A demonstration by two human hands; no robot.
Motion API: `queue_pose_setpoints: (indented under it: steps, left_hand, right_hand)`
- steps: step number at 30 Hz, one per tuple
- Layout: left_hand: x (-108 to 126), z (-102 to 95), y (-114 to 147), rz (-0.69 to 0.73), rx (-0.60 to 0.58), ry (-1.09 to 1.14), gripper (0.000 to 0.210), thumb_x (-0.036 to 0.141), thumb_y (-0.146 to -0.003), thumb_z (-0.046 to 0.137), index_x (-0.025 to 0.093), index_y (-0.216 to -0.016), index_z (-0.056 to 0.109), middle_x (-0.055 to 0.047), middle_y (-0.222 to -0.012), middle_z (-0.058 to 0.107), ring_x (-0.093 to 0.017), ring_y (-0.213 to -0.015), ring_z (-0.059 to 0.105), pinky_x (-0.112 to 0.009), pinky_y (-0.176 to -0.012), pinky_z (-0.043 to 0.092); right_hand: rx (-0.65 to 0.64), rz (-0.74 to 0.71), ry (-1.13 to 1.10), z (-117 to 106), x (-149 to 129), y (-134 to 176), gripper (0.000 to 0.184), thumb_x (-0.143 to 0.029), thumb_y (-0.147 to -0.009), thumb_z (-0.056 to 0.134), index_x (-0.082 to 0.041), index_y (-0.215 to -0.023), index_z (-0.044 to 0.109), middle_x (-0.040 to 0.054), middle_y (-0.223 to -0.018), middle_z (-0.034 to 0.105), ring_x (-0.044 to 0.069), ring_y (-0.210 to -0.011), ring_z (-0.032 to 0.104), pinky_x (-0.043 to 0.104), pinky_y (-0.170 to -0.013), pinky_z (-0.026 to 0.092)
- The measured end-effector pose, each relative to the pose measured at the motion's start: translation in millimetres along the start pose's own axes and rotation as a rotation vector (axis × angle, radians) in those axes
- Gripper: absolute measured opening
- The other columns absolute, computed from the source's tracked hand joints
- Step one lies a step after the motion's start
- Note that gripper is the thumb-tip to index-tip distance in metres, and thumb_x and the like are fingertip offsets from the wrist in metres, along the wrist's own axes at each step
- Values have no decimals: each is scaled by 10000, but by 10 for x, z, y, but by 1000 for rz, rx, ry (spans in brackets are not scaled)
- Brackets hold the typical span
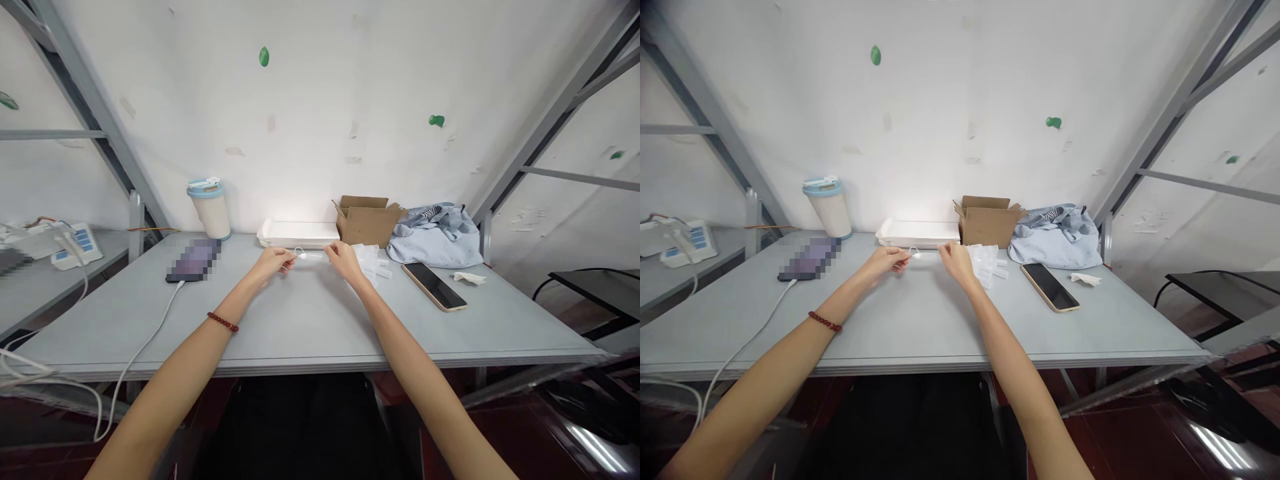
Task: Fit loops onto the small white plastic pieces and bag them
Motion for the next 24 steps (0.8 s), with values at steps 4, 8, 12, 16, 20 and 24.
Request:
queue_pose_setpoints:
  steps: [4, 8, 12, 16, 20, 24]
  left_hand:
    - [-102, -111, -106, -51, 134, 14, 216, 313, -608, 740, 142, -596, 609, -36, -639, 602, -117, -552, 541, -247, -506, 431]
    - [-198, -164, -182, -92, 208, 10, 165, 241, -635, 720, 136, -609, 595, -32, -628, 592, -105, -509, 535, -227, -458, 426]
    - [-230, -197, -205, -117, 269, 33, 124, 166, -681, 674, 137, -629, 565, -18, -594, 564, -100, -465, 530, -219, -427, 427]
    - [-235, -207, -206, -143, 309, 46, 111, 127, -716, 624, 144, -657, 532, 3, -550, 531, -107, -444, 543, -236, -456, 469]
    - [-233, -217, -209, -151, 344, 40, 89, 129, -721, 616, 147, -728, 530, -5, -585, 562, -106, -435, 544, -237, -452, 464]
    - [-194, -213, -196, -125, 381, -7, 101, 115, -752, 565, 135, -851, 553, -9, -634, 595, -99, -459, 548, -219, -454, 445]
  right_hand:
    - [31, 66, 272, -192, 130, -39, 149, -223, -864, 494, -166, -837, 628, 58, -839, 689, 166, -782, 589, 241, -610, 322]
    - [-25, 153, 491, -340, 180, -48, 178, -196, -858, 496, -166, -867, 671, 103, -915, 703, 196, -857, 623, 257, -602, 315]
    - [-93, 216, 604, -406, 174, -31, 177, -253, -828, 561, -144, -862, 697, 148, -943, 700, 230, -878, 642, 275, -601, 333]
    - [-129, 237, 644, -422, 152, 11, 207, -277, -781, 633, -137, -920, 694, 147, -928, 698, 236, -896, 647, 273, -623, 366]
    - [-154, 243, 677, -415, 127, 50, 208, -236, -755, 651, -137, -935, 685, 145, -931, 691, 230, -892, 647, 267, -625, 372]
    - [-225, 248, 643, -397, 133, 62, 234, -278, -733, 666, -147, -927, 668, 119, -918, 687, 228, -870, 642, 258, -585, 351]
Point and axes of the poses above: each hand's wrist, its own y-axis away from the middle knuckle, its own z-axis out of the palm, x = y × z, the point moved 1 cm from there along -y, towards the middle knuckle
